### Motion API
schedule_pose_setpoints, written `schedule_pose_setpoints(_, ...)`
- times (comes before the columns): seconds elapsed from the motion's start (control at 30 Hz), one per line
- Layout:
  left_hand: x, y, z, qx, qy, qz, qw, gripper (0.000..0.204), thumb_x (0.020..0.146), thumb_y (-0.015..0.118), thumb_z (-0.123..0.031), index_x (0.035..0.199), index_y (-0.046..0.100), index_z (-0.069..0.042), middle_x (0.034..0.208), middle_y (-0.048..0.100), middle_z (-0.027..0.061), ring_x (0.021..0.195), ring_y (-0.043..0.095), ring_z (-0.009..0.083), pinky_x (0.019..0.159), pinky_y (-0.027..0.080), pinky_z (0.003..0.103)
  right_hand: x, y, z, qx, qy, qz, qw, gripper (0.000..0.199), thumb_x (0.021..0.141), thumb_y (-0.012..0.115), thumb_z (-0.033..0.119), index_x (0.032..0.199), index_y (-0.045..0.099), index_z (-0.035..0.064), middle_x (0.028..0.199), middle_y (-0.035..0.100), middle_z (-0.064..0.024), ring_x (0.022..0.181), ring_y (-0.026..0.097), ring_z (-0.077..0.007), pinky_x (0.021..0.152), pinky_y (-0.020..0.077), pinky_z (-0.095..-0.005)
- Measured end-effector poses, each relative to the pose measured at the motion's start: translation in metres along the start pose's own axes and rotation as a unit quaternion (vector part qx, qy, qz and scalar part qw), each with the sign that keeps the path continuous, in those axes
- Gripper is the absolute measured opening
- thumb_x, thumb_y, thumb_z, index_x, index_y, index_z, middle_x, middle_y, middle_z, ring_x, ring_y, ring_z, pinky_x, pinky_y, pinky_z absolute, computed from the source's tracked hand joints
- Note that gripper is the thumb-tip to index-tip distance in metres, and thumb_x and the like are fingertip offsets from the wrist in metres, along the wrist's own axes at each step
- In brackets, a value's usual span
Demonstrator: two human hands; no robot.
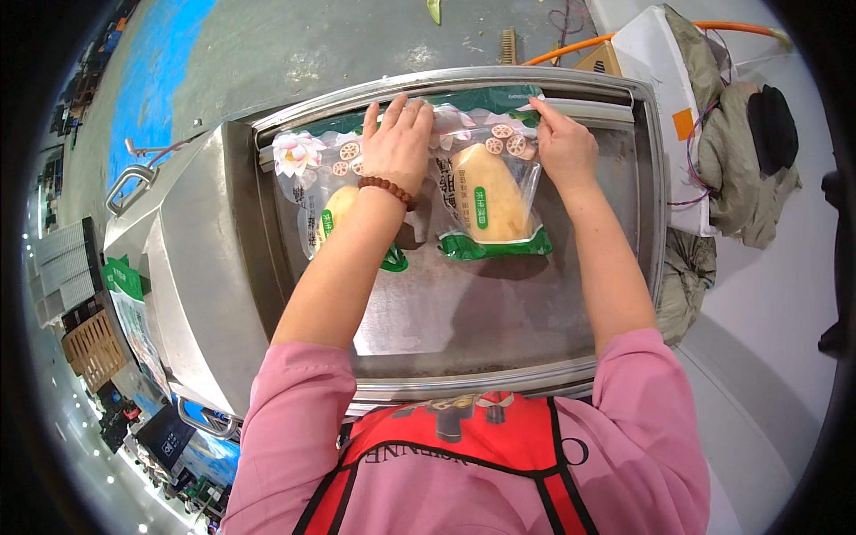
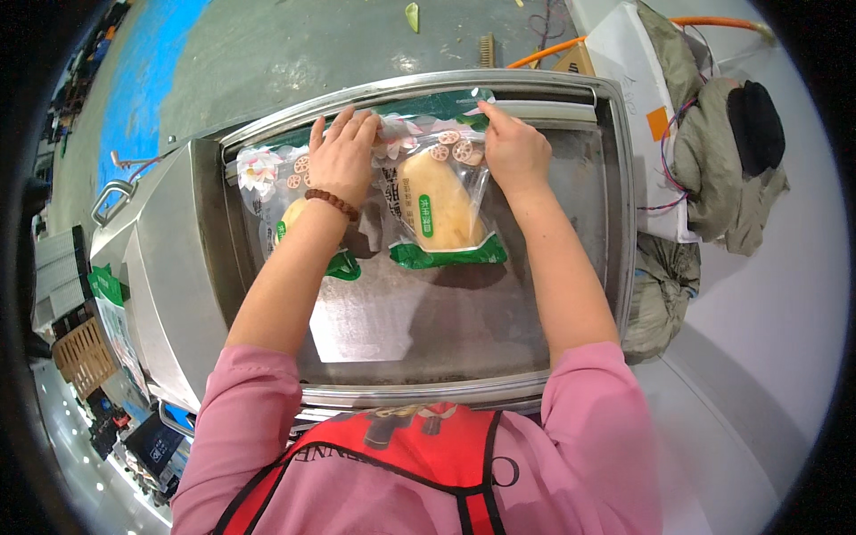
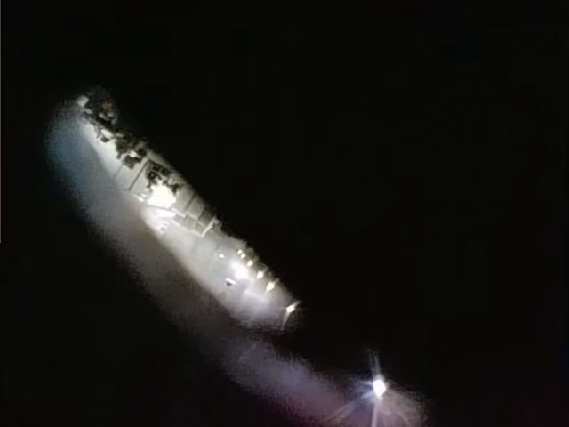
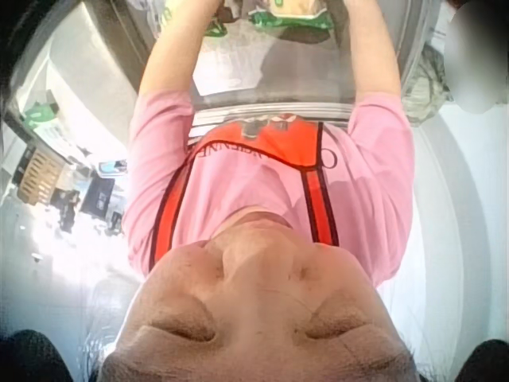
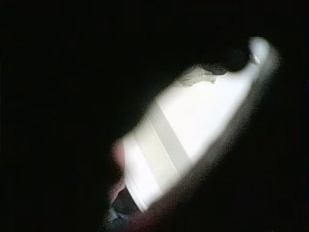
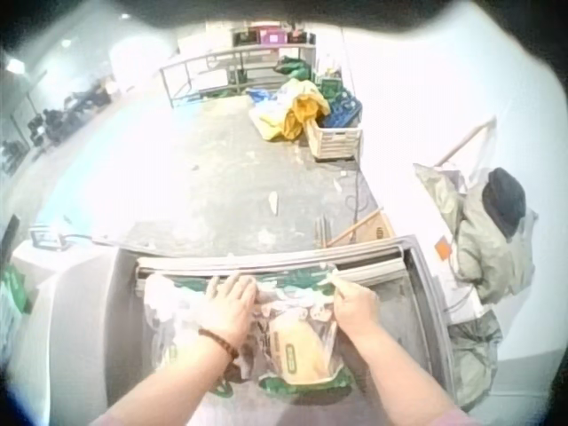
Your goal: The person places vacuum-sealed packages of lotus root into a vacuum sealer, seals them, and then transfers the sealed packages into a purple basket. The process is repeated for multiple packages.
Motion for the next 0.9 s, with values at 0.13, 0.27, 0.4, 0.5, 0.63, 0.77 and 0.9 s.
schedule_pose_setpoints(0.13,0.011,-0.005,0.003,-0.145,-0.044,0.106,0.983,0.029,0.086,0.055,-0.025,0.110,0.057,-0.011,0.115,0.059,0.0065,0.115,0.052,0.0255,0.104,0.032,0.045,0.011,-0.011,0.023,-0.140,-0.154,-0.058,0.976,0.016,0.077,0.066,0.029,0.084,0.070,0.0155,0.074,0.063,-0.0042,0.077,0.059,-0.0240,0.069,0.0430,-0.0396)
schedule_pose_setpoints(0.27,0.018,-0.001,0.005,-0.204,-0.060,0.087,0.973,0.038,0.080,0.065,-0.030,0.109,0.057,-0.007,0.105,0.059,0.0108,0.103,0.053,0.0305,0.092,0.041,0.041,0.039,0.002,0.018,-0.145,-0.236,-0.065,0.959,0.021,0.073,0.070,0.034,0.074,0.066,0.0135,0.078,0.057,-0.0002,0.086,0.054,-0.0215,0.073,0.0401,-0.0388)
schedule_pose_setpoints(0.4,0.014,0.004,0.012,-0.185,-0.026,0.068,0.980,0.036,0.080,0.067,-0.028,0.109,0.057,-0.008,0.105,0.059,0.0098,0.103,0.053,0.0293,0.091,0.041,0.040,0.049,-0.003,0.027,-0.150,-0.277,-0.079,0.946,0.025,0.073,0.070,0.032,0.089,0.064,0.0132,0.094,0.057,-0.0011,0.097,0.054,-0.0223,0.083,0.0406,-0.0391)
schedule_pose_setpoints(0.5,0.015,0.011,0.009,-0.201,-0.024,0.043,0.978,0.036,0.080,0.066,-0.028,0.109,0.057,-0.008,0.105,0.059,0.0110,0.103,0.053,0.0306,0.092,0.040,0.041,0.053,0.011,0.015,-0.129,-0.232,0.005,0.964,0.026,0.078,0.068,0.028,0.099,0.061,0.0147,0.103,0.057,-0.0014,0.103,0.054,-0.0226,0.091,0.0388,-0.0426)
schedule_pose_setpoints(0.63,0.010,0.017,0.015,-0.205,-0.026,0.027,0.978,0.039,0.080,0.067,-0.031,0.109,0.058,-0.007,0.109,0.059,0.0120,0.106,0.052,0.0320,0.093,0.040,0.040,0.061,0.015,0.013,-0.128,-0.227,0.069,0.963,0.022,0.080,0.067,0.029,0.098,0.062,0.0157,0.101,0.057,-0.0013,0.103,0.054,-0.0229,0.091,0.0378,-0.0434)
schedule_pose_setpoints(0.77,0.011,0.017,0.013,-0.222,-0.045,0.039,0.973,0.035,0.077,0.068,-0.024,0.107,0.059,-0.009,0.109,0.058,0.0114,0.107,0.051,0.0320,0.096,0.038,0.041,0.071,0.005,0.015,-0.133,-0.213,0.101,0.963,0.024,0.080,0.068,0.030,0.097,0.062,0.0150,0.099,0.058,-0.0020,0.102,0.054,-0.0233,0.091,0.0371,-0.0441)
schedule_pose_setpoints(0.9,0.009,0.014,0.012,-0.215,-0.049,0.058,0.974,0.040,0.080,0.067,-0.025,0.114,0.057,-0.007,0.113,0.059,0.0128,0.110,0.051,0.0321,0.097,0.039,0.039,0.077,0.009,0.024,-0.140,-0.191,0.115,0.965,0.022,0.080,0.068,0.030,0.090,0.060,0.0125,0.098,0.060,-0.0039,0.103,0.054,-0.0242,0.087,0.0395,-0.0439)
Point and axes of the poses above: each hand's wrist, its own x-axis towards the middle knuckle, its own y-axis out of the palm, z = x × y, the point moved 3 cm from there along x, towards the middle knuckle
